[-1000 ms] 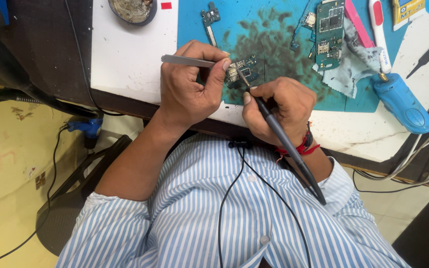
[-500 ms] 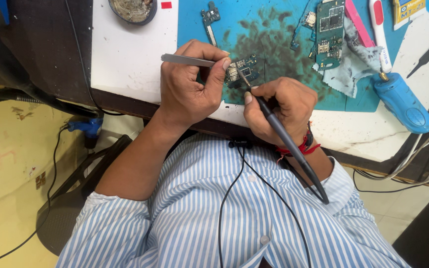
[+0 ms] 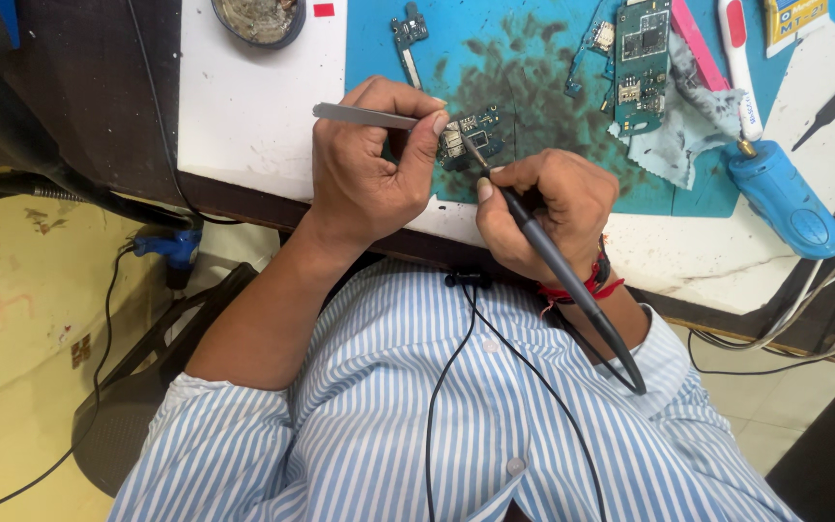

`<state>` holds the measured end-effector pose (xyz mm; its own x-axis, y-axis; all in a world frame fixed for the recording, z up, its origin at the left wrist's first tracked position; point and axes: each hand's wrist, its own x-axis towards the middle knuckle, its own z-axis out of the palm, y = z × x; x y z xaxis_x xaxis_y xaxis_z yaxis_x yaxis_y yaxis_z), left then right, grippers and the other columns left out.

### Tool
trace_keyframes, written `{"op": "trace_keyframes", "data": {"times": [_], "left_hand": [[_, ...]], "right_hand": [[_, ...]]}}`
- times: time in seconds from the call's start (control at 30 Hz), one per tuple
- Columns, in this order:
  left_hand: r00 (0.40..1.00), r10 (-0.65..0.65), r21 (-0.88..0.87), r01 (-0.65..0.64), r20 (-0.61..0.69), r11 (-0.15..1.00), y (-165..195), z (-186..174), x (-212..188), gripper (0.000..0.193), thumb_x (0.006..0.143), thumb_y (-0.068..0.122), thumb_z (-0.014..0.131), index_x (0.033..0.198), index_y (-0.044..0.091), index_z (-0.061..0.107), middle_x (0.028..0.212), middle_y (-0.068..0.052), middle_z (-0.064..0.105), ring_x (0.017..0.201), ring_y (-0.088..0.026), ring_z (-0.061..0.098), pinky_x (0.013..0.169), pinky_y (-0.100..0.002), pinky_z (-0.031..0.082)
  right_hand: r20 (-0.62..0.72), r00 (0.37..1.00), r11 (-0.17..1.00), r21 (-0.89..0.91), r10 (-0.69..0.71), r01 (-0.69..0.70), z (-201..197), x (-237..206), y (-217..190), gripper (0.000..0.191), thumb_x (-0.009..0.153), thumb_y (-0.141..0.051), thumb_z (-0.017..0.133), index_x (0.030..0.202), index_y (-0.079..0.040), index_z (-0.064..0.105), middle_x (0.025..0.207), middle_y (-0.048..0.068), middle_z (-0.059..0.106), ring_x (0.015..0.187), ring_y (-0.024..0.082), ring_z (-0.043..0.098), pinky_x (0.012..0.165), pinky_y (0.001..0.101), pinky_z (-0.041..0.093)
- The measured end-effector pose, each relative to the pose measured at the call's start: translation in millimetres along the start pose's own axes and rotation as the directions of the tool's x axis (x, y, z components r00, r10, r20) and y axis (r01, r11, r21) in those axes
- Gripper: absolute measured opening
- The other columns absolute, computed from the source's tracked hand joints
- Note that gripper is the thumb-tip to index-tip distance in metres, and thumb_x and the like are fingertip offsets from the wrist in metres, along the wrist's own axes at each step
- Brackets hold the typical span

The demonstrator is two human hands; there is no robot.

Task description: The person solders a disassembled phone motherboard on a workbench, holding the board with tweezers in one hand and a soldering iron in the other. They reposition the board and work on different connector points, with other phone boards and repair tools laid out on the mat.

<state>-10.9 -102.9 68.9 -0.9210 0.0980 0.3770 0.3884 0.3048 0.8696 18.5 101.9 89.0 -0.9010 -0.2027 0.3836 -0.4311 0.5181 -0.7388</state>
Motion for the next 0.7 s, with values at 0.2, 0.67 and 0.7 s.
{"op": "trace_keyframes", "data": {"times": [0.2, 0.67, 0.7], "left_hand": [[1.000, 0.014, 0.005, -0.014, -0.001, 1.000, -2.1, 1.1, 0.1, 0.006, 0.103, 0.003, 0.071, 0.102, 0.002, 0.065, 0.088, -0.008, 0.069, 0.068, -0.012, 0.066, 0.058, -0.026, 0.050], [1.000, 0.022, 0.015, -0.022, -0.007, 1.000, -2.1, 0.5, -0.4, 0.007, 0.104, 0.004, 0.072, 0.102, 0.002, 0.065, 0.089, -0.008, 0.069, 0.069, -0.013, 0.065, 0.059, -0.026, 0.050], [1.000, 0.016, 0.008, -0.016, -0.005, 1.000, -2.0, 0.6, -0.5, 0.007, 0.104, 0.004, 0.071, 0.102, 0.002, 0.065, 0.089, -0.008, 0.069, 0.068, -0.012, 0.065, 0.058, -0.026, 0.050]], "right_hand": [[0.006, 1.000, 1.000, 0.012, -0.003, 0.002, 0.0, -0.3, 0.6, 0.014, 0.081, 0.000, 0.078, 0.087, -0.002, 0.065, 0.074, 0.008, 0.065, 0.061, 0.020, 0.060, 0.055, 0.0301, 0.044], [-0.002, 1.000, 1.000, 0.019, -0.007, 0.007, 0.5, -0.4, 0.9, 0.013, 0.080, -0.001, 0.078, 0.084, -0.002, 0.065, 0.074, 0.008, 0.066, 0.060, 0.020, 0.061, 0.054, 0.0295, 0.044], [-0.001, 1.000, 1.000, 0.018, -0.009, 0.009, 0.5, -0.4, 1.0, 0.013, 0.079, -0.001, 0.078, 0.084, -0.002, 0.065, 0.073, 0.008, 0.066, 0.060, 0.020, 0.061, 0.053, 0.0295, 0.044]]}}
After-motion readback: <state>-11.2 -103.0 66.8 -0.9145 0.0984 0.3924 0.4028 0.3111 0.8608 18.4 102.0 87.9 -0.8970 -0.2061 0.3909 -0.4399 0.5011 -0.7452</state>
